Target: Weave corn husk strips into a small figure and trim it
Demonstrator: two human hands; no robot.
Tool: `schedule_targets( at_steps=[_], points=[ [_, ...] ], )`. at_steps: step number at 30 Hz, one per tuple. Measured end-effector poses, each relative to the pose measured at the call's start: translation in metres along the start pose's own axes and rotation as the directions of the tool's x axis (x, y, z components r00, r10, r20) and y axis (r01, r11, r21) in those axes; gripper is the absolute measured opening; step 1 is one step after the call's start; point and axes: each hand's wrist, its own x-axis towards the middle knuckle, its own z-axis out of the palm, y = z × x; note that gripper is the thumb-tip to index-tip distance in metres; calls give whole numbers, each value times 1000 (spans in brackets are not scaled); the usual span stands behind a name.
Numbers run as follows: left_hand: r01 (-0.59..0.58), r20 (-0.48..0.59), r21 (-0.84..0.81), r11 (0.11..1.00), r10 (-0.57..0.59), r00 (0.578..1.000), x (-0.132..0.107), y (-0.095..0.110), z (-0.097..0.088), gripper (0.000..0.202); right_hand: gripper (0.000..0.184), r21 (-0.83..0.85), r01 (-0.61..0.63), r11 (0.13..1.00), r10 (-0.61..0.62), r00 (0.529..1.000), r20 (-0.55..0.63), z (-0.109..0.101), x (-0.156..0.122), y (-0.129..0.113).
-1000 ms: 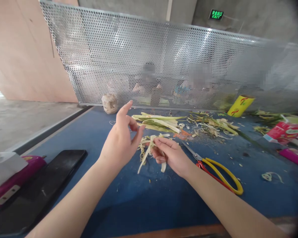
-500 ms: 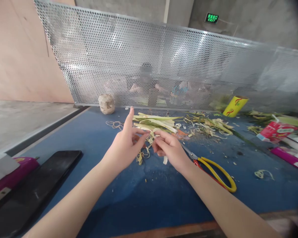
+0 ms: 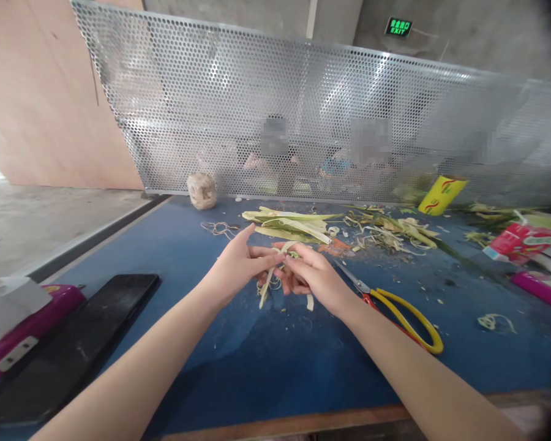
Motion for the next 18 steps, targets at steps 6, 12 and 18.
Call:
schedule_targets(
  at_steps=[6,12,18],
  points=[
    [23,-110,-8,1000,-24,994,-1,2,3,86,15,-265,168,949,-201,974,-103,2,-2,2],
    [82,-114,-2,997,-81,990,-2,-4,8,89,10,-556,206,805,-376,902,-210,-1,-1,9],
    [86,-141,-51,995,-93,986,-1,-5,10,100,11,-826,270,495,-591,801,-93,-6,-2,10]
  ],
)
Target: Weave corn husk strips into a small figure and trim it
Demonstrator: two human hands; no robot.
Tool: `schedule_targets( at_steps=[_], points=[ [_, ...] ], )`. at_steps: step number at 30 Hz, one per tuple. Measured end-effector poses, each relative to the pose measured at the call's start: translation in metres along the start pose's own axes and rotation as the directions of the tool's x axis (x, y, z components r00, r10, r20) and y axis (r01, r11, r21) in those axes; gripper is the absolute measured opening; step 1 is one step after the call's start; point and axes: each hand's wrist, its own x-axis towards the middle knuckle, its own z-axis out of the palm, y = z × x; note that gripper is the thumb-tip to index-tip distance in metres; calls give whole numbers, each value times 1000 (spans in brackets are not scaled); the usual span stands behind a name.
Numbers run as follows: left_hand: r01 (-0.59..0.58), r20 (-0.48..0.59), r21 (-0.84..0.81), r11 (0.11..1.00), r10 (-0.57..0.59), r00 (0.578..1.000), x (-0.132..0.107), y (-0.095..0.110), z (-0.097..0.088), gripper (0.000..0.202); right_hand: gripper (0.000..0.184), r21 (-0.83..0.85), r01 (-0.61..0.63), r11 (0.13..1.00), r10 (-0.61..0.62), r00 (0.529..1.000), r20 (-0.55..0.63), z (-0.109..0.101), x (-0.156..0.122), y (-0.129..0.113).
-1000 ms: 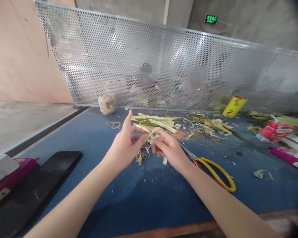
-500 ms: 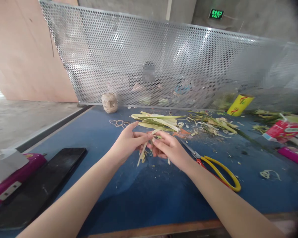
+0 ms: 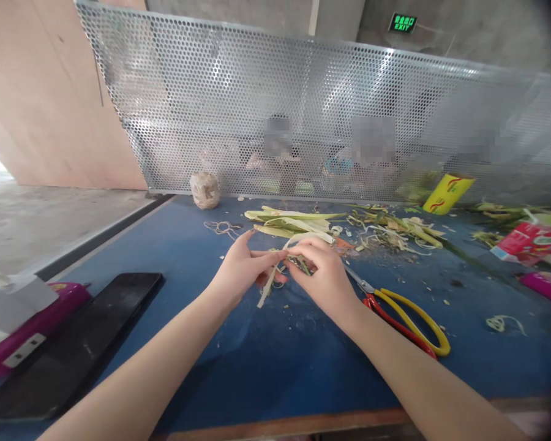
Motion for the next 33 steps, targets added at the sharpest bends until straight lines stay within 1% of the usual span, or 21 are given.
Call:
schedule_targets(
  at_steps=[4,7,10,14,17,20,25,30,33],
  points=[
    [33,-7,-119,992,-34,999,1,-1,1,114,12,-74,30,997,-29,999,16,-2,0,1],
    [50,18,-188,981,-48,999,2,-3,0,110,10,-112,45,993,-39,998,51,-3,0,-1],
    [73,49,-205,976,-64,997,2,-4,-1,106,11,-114,51,992,-44,997,62,-3,0,-4],
    [133,74,-198,971,-120,990,1,-5,1,104,5,-102,40,994,-34,998,58,-3,-1,-3],
    [167,93,-190,967,-152,984,1,-7,2,102,9,-104,33,994,-26,997,67,-3,-1,-2],
    [160,103,-190,969,-142,984,1,-9,3,103,10,-101,40,994,-33,997,70,-3,-1,-2],
    [143,128,-217,966,-117,985,1,-9,2,102,6,-71,100,992,-97,994,52,-6,1,-1],
    [124,82,-251,960,-106,991,0,-5,1,99,9,-122,148,981,-140,987,73,-5,1,1],
    [110,95,-249,962,-89,992,0,-4,1,101,7,-127,136,983,-128,990,66,-5,1,1]
  ],
)
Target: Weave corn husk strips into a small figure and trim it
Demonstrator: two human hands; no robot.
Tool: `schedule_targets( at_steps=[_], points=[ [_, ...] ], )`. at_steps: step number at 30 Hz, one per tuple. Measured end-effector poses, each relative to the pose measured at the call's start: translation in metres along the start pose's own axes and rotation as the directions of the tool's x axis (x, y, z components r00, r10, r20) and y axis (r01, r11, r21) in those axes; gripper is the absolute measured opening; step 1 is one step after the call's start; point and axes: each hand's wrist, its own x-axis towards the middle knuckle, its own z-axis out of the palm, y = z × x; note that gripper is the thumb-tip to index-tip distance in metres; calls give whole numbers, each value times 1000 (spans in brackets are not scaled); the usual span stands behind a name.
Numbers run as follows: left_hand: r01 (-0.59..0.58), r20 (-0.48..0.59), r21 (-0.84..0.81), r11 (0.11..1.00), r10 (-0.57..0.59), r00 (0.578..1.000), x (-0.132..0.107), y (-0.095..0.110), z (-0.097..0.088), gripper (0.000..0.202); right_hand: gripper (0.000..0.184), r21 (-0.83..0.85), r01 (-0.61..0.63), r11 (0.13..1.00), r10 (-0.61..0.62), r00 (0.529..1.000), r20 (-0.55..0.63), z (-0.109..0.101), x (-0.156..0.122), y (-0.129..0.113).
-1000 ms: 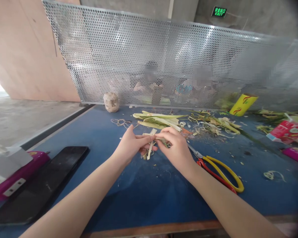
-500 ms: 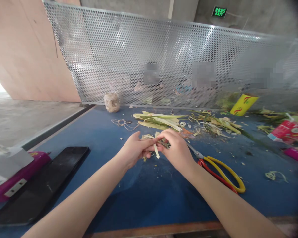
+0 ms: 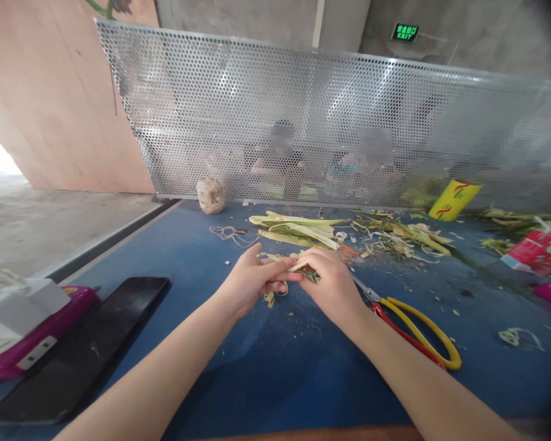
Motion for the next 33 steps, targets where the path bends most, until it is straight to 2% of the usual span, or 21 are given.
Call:
schedule_targets(
  at_steps=[6,10,12,14,17,20,23,25,28,33],
  points=[
    [-35,46,42,999,33,998,-1,1,-1,104,6,57,-38,998,40,999,-33,-1,1,1],
    [-72,74,55,996,68,995,-1,3,-3,99,19,51,23,998,-19,997,-80,-6,1,-1],
    [-94,41,53,994,92,995,-1,4,-4,98,28,0,90,996,-89,992,-89,-10,0,-4],
    [-120,-20,29,992,120,993,-1,6,-4,97,29,-56,144,988,-147,988,-47,-12,-1,-8],
    [-128,-101,-11,992,126,987,0,7,-3,94,21,-93,187,978,-186,982,18,-10,-3,-12],
    [-111,-135,-52,992,104,985,-1,7,-1,95,10,-120,206,971,-206,978,12,-5,-3,-13],
    [-104,-131,-79,991,94,987,0,6,0,96,9,-130,225,966,-229,973,-14,-5,-2,-11],
    [-118,-122,-43,992,112,986,1,4,-1,96,9,-82,196,977,-201,977,-71,-6,0,-9],
    [-161,-114,49,986,166,980,2,2,-2,95,7,87,77,993,-64,987,-146,-5,3,-3],
    [-201,-103,146,969,217,971,3,1,-2,99,9,258,-132,957,157,984,-79,0,3,4]
  ],
)
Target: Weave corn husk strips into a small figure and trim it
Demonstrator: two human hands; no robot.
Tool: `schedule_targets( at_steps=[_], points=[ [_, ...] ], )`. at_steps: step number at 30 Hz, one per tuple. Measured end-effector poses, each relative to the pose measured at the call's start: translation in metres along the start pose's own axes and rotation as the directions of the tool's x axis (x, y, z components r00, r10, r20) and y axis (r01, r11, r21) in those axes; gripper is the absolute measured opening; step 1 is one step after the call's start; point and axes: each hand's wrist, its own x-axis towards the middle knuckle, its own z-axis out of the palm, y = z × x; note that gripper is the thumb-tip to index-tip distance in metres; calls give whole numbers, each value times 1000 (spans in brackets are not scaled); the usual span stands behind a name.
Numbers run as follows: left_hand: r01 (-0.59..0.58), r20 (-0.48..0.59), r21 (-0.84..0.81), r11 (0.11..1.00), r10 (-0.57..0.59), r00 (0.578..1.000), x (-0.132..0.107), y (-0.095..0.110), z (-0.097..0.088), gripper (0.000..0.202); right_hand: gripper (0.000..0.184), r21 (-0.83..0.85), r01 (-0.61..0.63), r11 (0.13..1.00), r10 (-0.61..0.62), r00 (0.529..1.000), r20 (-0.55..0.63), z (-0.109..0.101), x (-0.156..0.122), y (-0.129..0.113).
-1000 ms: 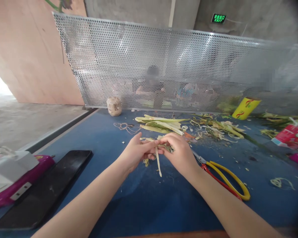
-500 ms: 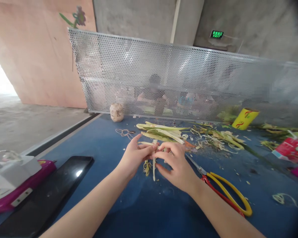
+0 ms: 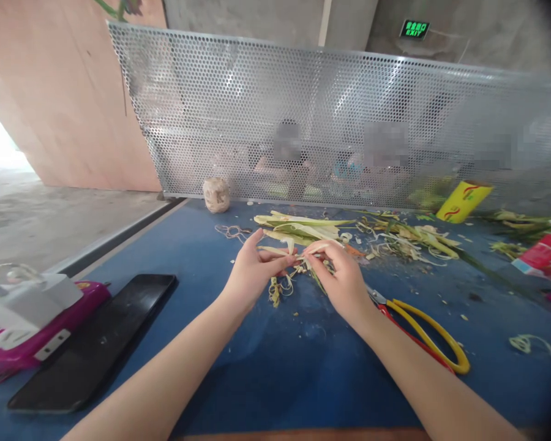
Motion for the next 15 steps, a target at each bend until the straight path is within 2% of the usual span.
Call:
schedule_targets(
  at_steps=[4,10,15],
  points=[
    [-1,13,59,998,0,1000,0,0,0,97,9,16,-42,999,42,999,22,2,0,2],
    [-7,10,15,1000,6,1000,1,-3,-1,94,9,-17,96,995,-94,990,102,1,1,-1],
    [-3,23,32,999,3,1000,1,-2,-1,99,8,-9,38,999,-37,994,102,4,-1,-1]
  ],
)
